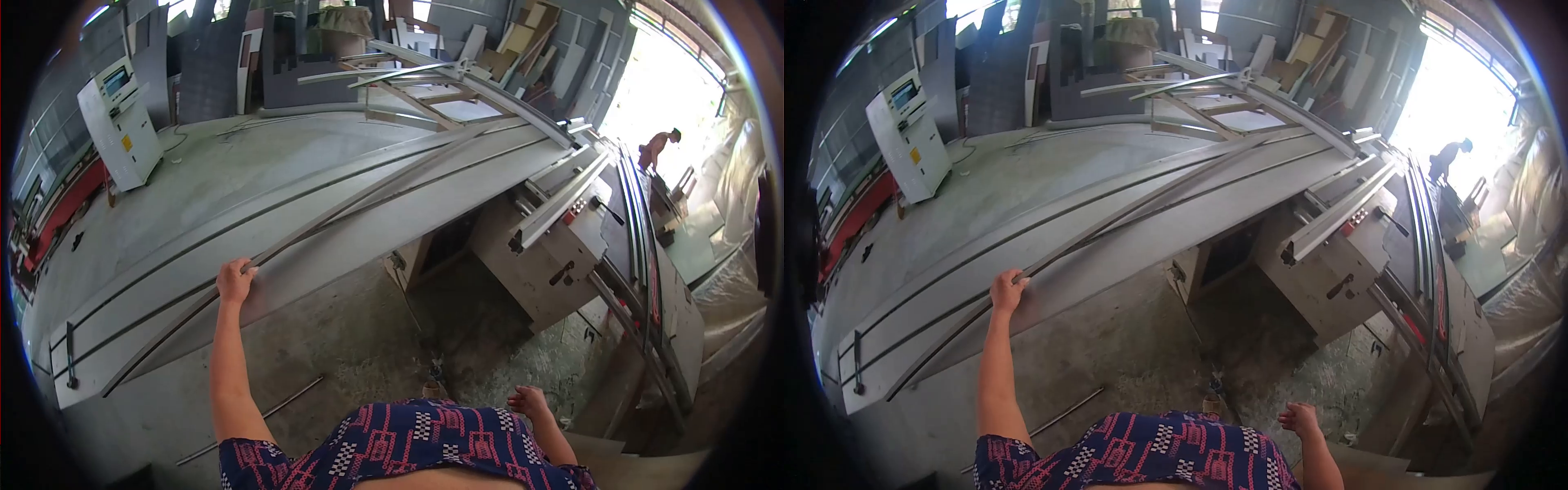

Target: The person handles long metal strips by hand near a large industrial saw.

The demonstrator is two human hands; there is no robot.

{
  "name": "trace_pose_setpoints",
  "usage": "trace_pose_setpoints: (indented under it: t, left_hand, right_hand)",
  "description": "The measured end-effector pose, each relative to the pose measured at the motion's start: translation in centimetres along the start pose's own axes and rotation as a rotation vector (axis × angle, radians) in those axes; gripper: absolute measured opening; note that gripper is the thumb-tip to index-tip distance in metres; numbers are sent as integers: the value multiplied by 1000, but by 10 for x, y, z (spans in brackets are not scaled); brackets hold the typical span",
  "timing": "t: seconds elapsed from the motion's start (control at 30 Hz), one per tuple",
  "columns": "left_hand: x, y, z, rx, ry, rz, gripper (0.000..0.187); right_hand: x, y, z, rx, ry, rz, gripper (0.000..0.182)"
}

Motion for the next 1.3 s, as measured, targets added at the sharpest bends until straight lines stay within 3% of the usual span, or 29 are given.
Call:
trace_pose_setpoints:
  t: [0.33,0.43,0.6,0.8,0.9,1.0,1.07,1.2,1.3]
  left_hand:
    - [13,11,-10,12,-8,-38,29]
    - [1,-1,-5,92,-38,-140,36]
    - [-9,-13,6,20,-6,-146,53]
    - [-22,-17,32,-131,150,152,46]
    - [-25,-19,59,-199,255,235,41]
    - [-25,-28,91,-236,279,287,39]
    - [-25,-39,115,-240,263,320,37]
    - [3,-32,160,-160,102,257,33]
    - [19,-20,200,-115,-47,250,31]
  right_hand:
    - [-41,-24,3,-14,27,414,48]
    - [-63,-38,11,-61,64,549,52]
    - [-89,-52,29,-44,135,670,54]
    - [-87,-46,58,-9,92,844,28]
    - [-73,-46,58,-39,18,900,23]
    - [-92,-76,17,-298,-197,907,22]
    - [-66,-88,8,-412,-296,970,23]
    - [1,-116,-13,-593,-345,862,27]
    - [28,-166,-41,-790,-498,840,33]
Point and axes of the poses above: each hand's wrist, its own z-axis away from the middle knuckle, its own y-axis out of the palm, x = y × z, the point moved 1 cm from there along -z, towards the middle knuckle, and after that the axes turned 14 degrees about -y, right-handed, at the moved point
